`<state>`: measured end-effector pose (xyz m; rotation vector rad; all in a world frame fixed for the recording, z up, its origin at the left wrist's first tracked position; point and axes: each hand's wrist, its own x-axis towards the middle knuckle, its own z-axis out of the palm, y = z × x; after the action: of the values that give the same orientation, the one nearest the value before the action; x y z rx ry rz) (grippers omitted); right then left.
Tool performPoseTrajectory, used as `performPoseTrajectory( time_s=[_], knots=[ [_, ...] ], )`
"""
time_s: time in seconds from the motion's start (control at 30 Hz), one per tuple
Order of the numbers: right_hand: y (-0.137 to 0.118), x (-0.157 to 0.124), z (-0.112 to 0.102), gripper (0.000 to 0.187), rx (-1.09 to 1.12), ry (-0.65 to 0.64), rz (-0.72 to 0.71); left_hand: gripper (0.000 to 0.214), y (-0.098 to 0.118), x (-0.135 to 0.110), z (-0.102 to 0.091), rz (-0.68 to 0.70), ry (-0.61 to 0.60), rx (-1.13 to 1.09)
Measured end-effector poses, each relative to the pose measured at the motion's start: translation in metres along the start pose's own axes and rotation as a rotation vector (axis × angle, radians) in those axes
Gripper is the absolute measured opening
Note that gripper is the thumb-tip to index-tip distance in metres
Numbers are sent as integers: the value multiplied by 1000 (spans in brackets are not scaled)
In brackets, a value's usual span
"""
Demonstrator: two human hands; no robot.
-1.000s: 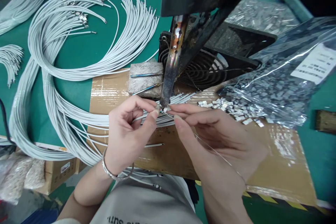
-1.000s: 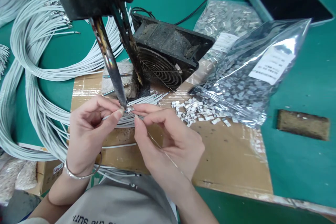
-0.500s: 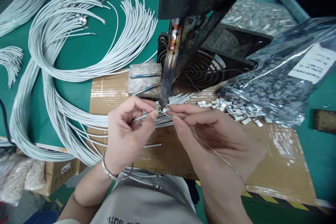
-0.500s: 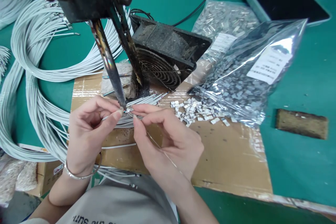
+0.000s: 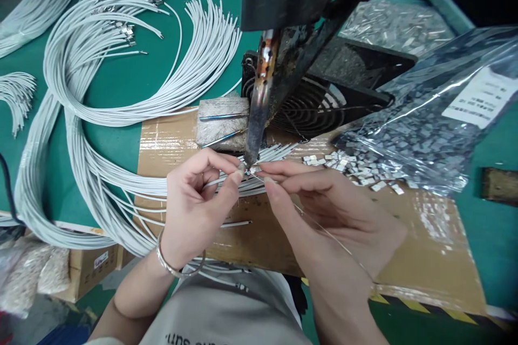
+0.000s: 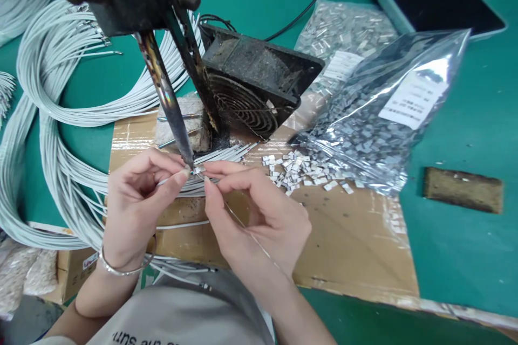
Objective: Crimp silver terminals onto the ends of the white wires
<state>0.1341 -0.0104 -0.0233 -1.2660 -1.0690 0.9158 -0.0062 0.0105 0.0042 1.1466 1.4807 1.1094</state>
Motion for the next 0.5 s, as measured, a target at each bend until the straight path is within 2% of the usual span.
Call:
performPoseTrajectory(
  time_s=[0.5],
  knots=[
    [-1, -1, 0, 19, 7, 18, 1, 12, 0, 1, 0, -7, 11, 25]
  ],
)
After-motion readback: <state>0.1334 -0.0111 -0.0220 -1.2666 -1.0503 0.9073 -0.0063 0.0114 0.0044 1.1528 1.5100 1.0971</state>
